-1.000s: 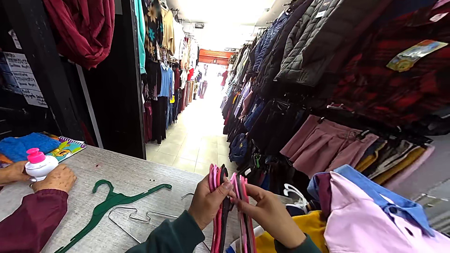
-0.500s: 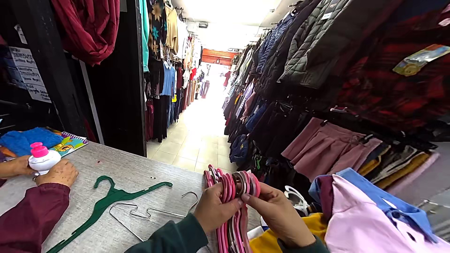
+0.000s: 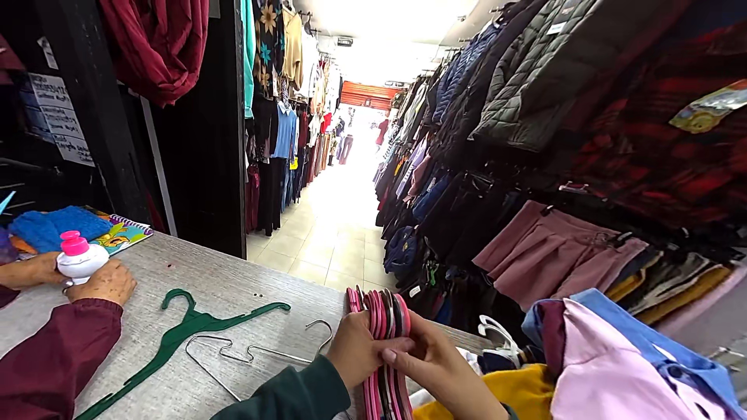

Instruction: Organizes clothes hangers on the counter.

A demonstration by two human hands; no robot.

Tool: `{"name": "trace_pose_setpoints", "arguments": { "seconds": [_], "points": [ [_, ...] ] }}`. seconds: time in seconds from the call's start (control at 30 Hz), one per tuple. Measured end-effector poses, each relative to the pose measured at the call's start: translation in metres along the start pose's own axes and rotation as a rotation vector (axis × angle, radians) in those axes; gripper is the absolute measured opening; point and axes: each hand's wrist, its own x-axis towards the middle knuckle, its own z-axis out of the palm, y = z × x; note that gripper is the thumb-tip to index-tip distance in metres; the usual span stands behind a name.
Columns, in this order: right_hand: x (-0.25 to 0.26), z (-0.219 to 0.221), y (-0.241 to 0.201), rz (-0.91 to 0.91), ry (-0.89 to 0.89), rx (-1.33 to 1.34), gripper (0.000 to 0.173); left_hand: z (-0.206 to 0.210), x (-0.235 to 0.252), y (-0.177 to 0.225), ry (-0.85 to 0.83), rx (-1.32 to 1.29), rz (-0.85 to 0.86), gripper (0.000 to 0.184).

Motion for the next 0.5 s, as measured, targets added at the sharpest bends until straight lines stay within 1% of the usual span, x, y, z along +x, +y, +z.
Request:
{"name": "trace_pose_setpoints", "arguments": {
  "seconds": [0.1, 0.17, 0.27, 0.37, 0.43, 0.5],
  "points": [
    [-0.001, 0.001, -0.005, -0.04, 0.025, -0.019, 0.065, 0.002, -0.001, 0.004, 0.02, 0.022, 0.06, 0.035],
    [-0.002, 0.002, -0.011, -0.051, 0.063, -0.048, 0.076, 0.002, -0.002, 0.007, 0.063, 0.06, 0.127, 0.037],
    [-0.01, 0.011, -0.027, 0.04, 0.135, -0.29, 0.1, -0.003, -0.001, 0.014, 0.194, 0.033, 0.216, 0.039],
    [-0.019, 0.035, -0.052, 0.144, 0.106, -0.446, 0.116, -0.012, 0.001, 0.025, 0.358, 0.027, 0.313, 0.035],
    [-0.022, 0.054, -0.058, 0.138, 0.135, -0.556, 0.122, -0.016, 0.0, 0.033, 0.444, 0.058, 0.391, 0.035],
    [-0.023, 0.063, -0.053, 0.115, 0.177, -0.625, 0.122, -0.017, -0.005, 0.041, 0.488, 0.089, 0.481, 0.035]
  ]
}}
